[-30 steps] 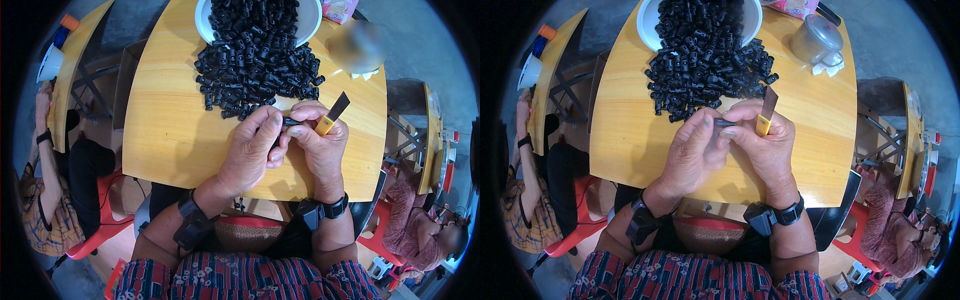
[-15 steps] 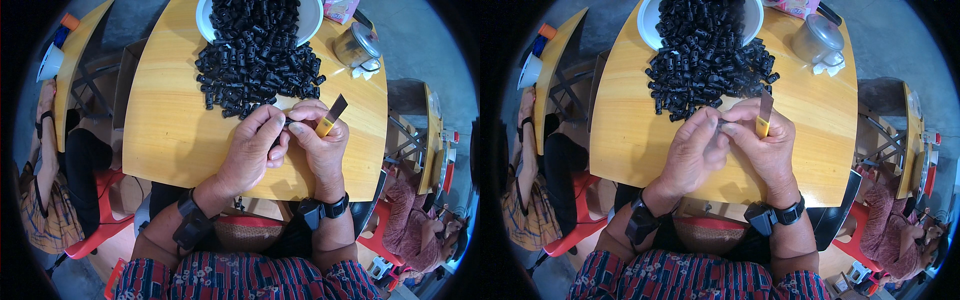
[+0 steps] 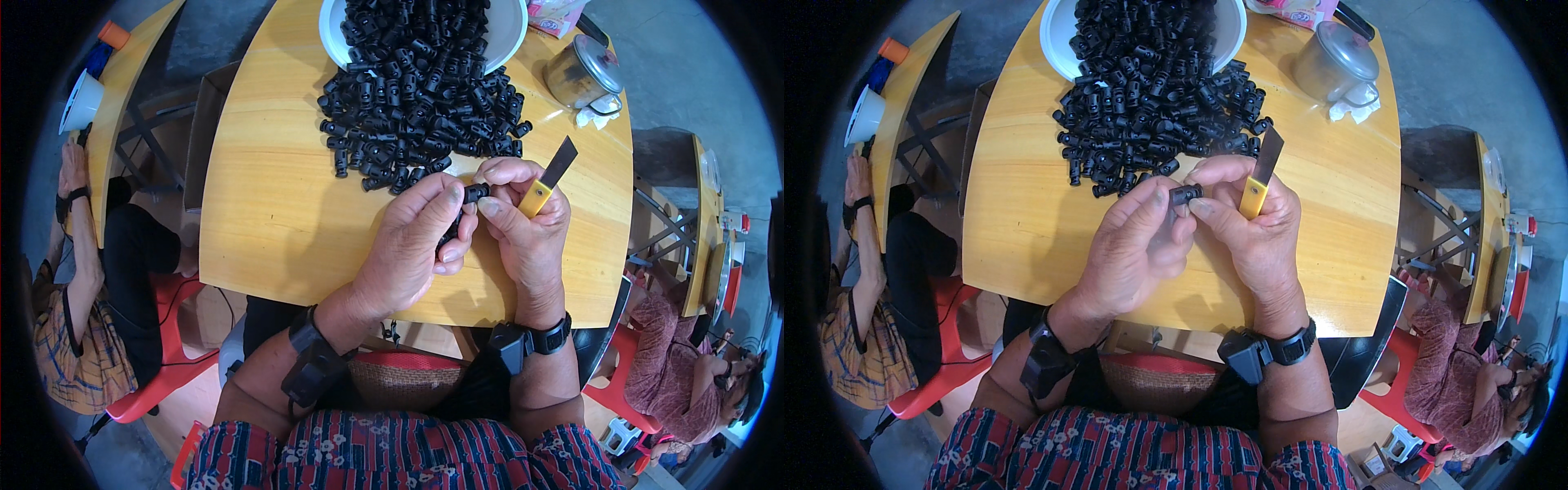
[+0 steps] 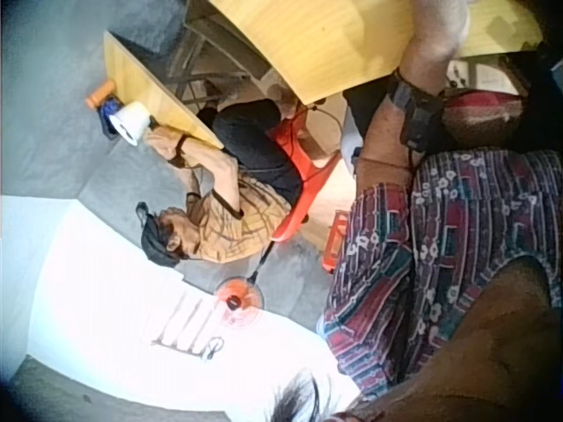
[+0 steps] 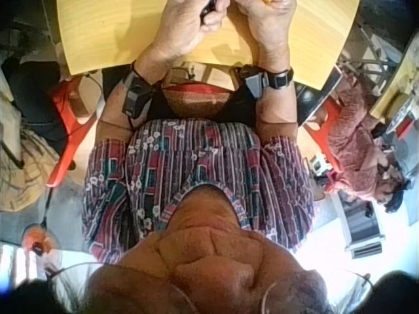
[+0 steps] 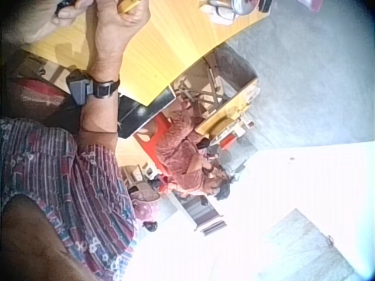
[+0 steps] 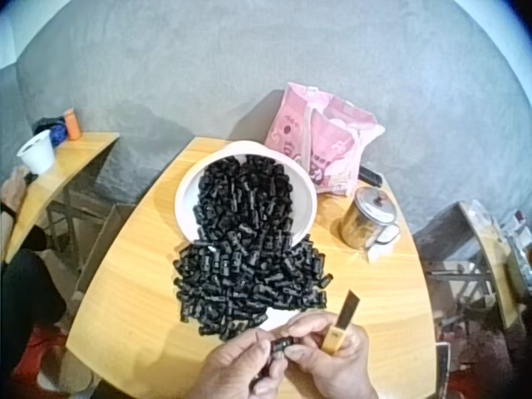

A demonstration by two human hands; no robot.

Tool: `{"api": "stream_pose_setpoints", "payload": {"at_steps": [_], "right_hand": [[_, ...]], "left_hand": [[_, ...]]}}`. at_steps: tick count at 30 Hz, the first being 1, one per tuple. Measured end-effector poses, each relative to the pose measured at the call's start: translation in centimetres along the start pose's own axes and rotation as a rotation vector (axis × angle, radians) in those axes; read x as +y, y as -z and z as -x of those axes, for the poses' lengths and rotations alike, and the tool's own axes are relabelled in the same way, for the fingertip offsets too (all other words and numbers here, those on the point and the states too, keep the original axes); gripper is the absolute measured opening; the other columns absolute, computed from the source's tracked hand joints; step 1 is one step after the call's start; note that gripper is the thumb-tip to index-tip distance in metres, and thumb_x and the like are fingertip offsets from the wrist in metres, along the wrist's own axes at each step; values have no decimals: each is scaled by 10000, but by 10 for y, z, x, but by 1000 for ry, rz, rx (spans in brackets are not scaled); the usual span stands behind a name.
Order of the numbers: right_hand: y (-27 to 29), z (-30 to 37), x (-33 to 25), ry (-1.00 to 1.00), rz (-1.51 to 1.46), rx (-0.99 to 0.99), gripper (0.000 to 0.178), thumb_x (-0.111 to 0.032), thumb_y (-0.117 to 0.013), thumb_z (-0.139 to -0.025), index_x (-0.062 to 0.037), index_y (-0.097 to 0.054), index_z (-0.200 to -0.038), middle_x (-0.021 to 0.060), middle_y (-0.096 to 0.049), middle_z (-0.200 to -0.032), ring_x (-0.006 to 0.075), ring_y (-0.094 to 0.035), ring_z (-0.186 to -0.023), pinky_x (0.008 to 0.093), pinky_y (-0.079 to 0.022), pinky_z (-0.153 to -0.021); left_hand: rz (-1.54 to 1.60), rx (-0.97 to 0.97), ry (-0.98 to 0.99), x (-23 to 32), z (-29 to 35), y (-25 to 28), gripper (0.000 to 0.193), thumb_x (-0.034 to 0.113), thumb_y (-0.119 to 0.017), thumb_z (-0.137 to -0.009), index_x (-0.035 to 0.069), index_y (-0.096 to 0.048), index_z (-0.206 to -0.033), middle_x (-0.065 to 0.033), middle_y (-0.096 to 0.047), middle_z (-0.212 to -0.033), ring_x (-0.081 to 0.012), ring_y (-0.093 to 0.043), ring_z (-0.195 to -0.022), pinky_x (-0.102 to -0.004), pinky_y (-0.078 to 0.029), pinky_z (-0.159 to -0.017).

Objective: Removing excess material or flash from small black plastic molded parts using a craft knife.

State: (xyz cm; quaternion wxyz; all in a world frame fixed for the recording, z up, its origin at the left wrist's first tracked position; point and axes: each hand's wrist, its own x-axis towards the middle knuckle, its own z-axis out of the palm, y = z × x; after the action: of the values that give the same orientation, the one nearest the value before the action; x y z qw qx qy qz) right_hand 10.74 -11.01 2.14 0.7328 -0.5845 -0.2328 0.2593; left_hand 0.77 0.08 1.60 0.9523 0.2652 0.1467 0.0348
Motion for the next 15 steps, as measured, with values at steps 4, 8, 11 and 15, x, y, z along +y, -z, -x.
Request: {"api": "stream_pose_setpoints", "payload": {"at_steps": [4, 8, 11, 15], "right_hand": [[0, 0, -2, -13, -36, 15, 247, 107, -637, -741, -12, -632, -957, 10, -613, -905, 21, -404, -627, 172, -375, -594], [-4, -1, -6, 33, -100, -37, 230, 113, -625, -753, -12, -627, -946, 41, -597, -960, 84, -554, -780, 224, -472, -720], [1, -2, 2, 91, -72, -82, 220, 111, -616, -767, -19, -626, -945, 62, -587, -990, 146, -587, -908, 275, -488, -814], [0, -2, 2, 107, -6, -57, 218, 68, -637, -768, -55, -607, -945, 71, -583, -985, 31, -480, -658, 139, -353, -482]], "left_hand": [[-24, -32, -11, -1, 0, 2, 243, 314, -417, -991, 82, -489, -985, 12, -490, -755, -30, -383, -574, -162, -288, -459], [-50, -33, -3, 0, 1, 1, 287, 352, -422, -984, 83, -516, -1020, 31, -504, -769, -30, -383, -594, -165, -288, -466], [-7, -7, 25, 2, 2, -1, 162, 238, -447, -982, 86, -468, -931, 0, -476, -743, -29, -374, -546, -158, -280, -443], [1, -5, 57, 2, 1, 0, 130, 206, -484, -963, 83, -476, -920, 5, -476, -737, -29, -374, -539, -161, -277, -437]]}}
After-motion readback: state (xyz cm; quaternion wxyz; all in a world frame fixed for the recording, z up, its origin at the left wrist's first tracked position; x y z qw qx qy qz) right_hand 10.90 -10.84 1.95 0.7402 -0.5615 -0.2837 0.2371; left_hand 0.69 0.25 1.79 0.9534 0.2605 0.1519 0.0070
